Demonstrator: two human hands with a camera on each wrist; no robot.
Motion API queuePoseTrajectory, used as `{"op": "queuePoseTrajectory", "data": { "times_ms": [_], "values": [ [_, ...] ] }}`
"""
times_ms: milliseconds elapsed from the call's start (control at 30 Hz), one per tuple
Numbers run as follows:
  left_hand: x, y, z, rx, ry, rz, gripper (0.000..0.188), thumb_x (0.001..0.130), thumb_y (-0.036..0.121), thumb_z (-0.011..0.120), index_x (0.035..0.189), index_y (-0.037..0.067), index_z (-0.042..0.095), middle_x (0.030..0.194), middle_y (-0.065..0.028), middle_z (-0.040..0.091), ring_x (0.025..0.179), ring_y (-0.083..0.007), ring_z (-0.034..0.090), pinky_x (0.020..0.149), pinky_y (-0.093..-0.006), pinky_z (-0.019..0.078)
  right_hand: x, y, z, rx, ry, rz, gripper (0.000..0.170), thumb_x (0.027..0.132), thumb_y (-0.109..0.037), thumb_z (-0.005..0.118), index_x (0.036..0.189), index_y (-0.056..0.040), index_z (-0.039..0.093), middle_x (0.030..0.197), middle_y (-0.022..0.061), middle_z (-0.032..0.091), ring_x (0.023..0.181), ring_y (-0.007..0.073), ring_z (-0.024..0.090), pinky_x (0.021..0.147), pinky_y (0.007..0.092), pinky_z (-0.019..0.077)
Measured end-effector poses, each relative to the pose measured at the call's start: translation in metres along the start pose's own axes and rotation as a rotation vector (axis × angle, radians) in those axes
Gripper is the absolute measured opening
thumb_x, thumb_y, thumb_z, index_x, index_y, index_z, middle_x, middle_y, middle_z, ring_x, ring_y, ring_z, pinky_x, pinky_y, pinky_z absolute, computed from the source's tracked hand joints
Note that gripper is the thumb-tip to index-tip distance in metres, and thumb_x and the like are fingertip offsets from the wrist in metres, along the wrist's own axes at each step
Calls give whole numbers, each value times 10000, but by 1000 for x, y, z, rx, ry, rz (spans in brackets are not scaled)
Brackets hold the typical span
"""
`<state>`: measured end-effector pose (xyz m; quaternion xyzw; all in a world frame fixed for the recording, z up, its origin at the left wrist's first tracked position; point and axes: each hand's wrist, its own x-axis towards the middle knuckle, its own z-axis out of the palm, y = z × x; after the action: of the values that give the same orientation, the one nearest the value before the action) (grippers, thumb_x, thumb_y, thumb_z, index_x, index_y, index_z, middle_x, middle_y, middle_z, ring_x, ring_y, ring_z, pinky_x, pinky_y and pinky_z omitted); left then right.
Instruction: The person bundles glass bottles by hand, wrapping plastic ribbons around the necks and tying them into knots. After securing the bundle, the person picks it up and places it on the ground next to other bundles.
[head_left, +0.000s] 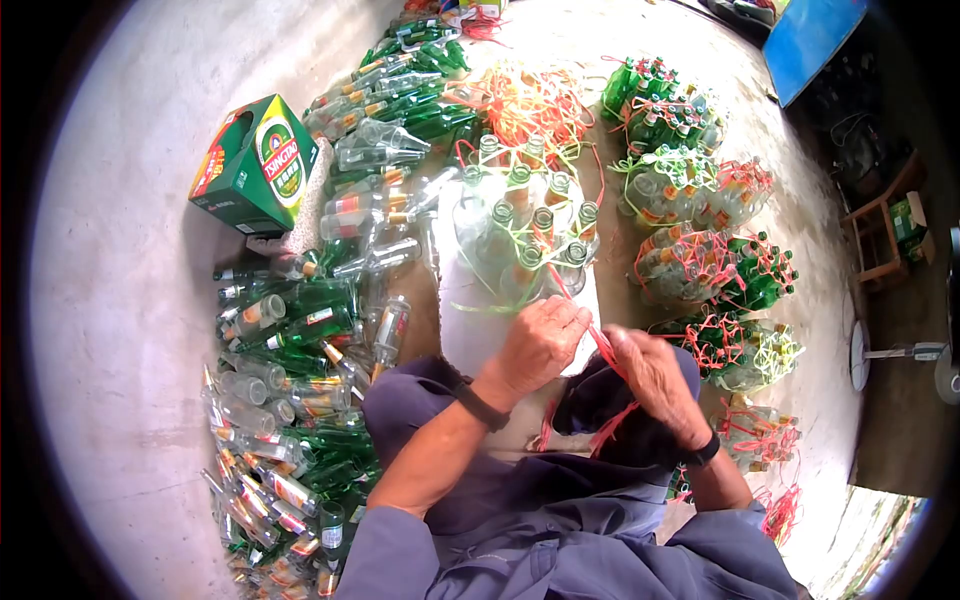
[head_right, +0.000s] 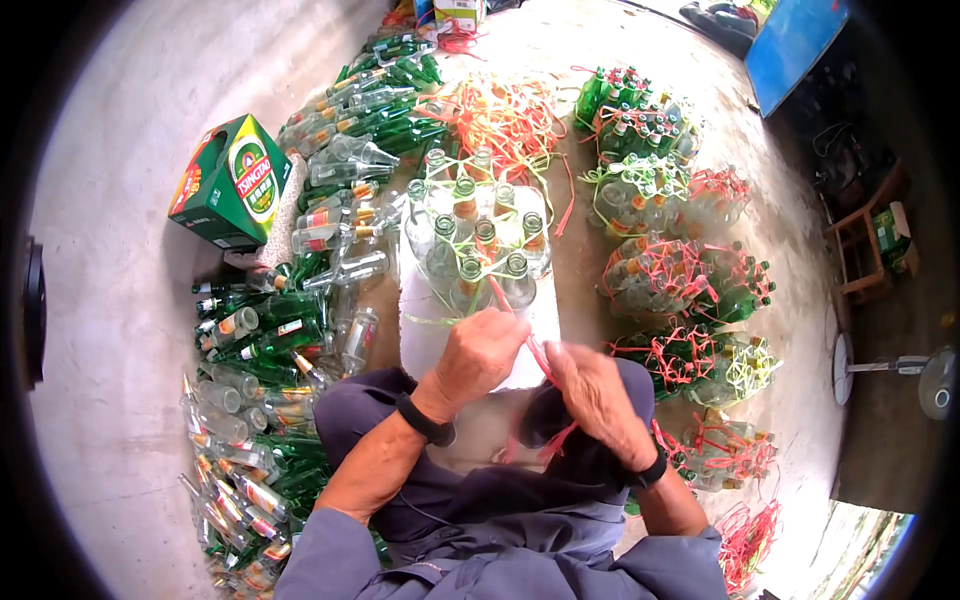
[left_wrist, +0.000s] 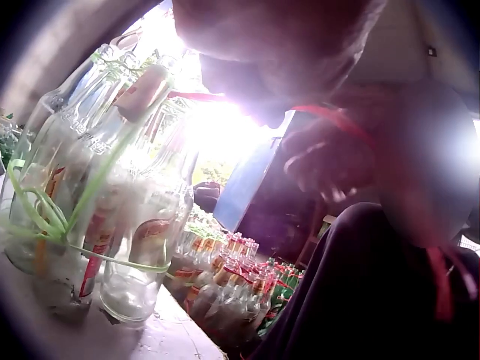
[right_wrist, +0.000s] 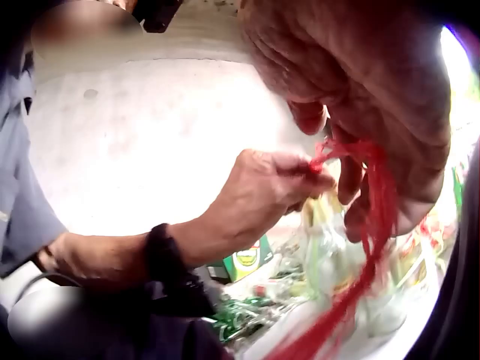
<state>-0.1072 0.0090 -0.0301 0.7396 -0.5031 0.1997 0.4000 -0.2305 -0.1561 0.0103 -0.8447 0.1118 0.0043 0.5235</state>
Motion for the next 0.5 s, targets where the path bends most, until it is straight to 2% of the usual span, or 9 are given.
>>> {"op": "queuePoseTrajectory", "data": {
  "times_ms": [100, 133, 167, 233, 267, 333, 367, 433, 500],
  "values": [
    [-4, 1, 5, 21, -18, -3, 156, 769, 18, 656, 923, 34, 651, 747, -82, 552, 670, -271, 589, 620, -391, 501, 41, -15, -15, -138, 45, -202, 336, 1052, -245, 473, 987, 68, 579, 775, 195, 614, 659, 316, 506, 693, 392, 474],
    [-4, 1, 6, 20, -18, -4, 156, 769, 18, 656, 923, 34, 651, 747, -82, 552, 670, -271, 589, 620, -391, 501, 57, -10, -9, 81, 14, -120, 304, 1027, -213, 497, 944, 66, 584, 721, 170, 565, 647, 250, 503, 667, 373, 468],
    [-4, 0, 7, 15, -25, -2, 144, 768, 22, 656, 911, 35, 654, 748, -83, 554, 670, -274, 594, 613, -393, 503, 72, -8, -7, 81, 14, -118, 304, 1027, -213, 497, 944, 66, 584, 721, 170, 565, 647, 250, 503, 667, 373, 468],
    [-4, -1, 9, 9, -34, 3, 131, 767, 27, 656, 899, 36, 656, 748, -85, 557, 669, -277, 599, 606, -394, 504, 95, -10, -3, 130, -261, -115, 326, 1018, -210, 529, 870, 73, 595, 675, 94, 548, 625, 151, 507, 617, 333, 458],
    [-5, -2, 12, -26, -19, 16, 121, 759, 32, 658, 880, 36, 658, 752, -85, 564, 673, -281, 605, 604, -395, 507, 102, -17, 0, 132, -260, -116, 326, 1018, -210, 529, 870, 73, 595, 675, 94, 548, 625, 151, 507, 617, 333, 458],
    [-8, -4, 13, -59, -8, 23, 110, 751, 36, 661, 861, 37, 661, 756, -85, 572, 677, -285, 610, 602, -395, 509, 110, -29, 8, 227, -381, 61, 357, 1030, -234, 566, 1044, 109, 664, 795, 22, 625, 725, 64, 531, 667, 246, 474],
    [-10, -4, 12, -66, -75, 20, 126, 730, 23, 653, 855, 35, 665, 777, -90, 585, 680, -288, 616, 610, -395, 515, 112, -23, 13, 230, -382, 63, 357, 1030, -234, 566, 1044, 109, 664, 795, 22, 625, 725, 64, 531, 667, 246, 474],
    [-6, -2, 1, -77, -147, 17, 143, 709, 10, 646, 848, 33, 670, 798, -95, 598, 683, -291, 621, 617, -395, 520, 115, -18, 24, 524, -312, 245, 322, 1010, -192, 561, 1049, 114, 656, 702, -22, 536, 644, 52, 454, 590, 232, 411],
    [1, 3, -16, -187, -279, 27, 230, 667, -17, 615, 878, 33, 693, 886, -102, 644, 704, -287, 632, 613, -382, 525, 111, -5, 22, 601, -316, 241, 310, 989, -166, 565, 1092, 114, 648, 654, -45, 465, 584, 48, 416, 533, 233, 358]
  ]
}}
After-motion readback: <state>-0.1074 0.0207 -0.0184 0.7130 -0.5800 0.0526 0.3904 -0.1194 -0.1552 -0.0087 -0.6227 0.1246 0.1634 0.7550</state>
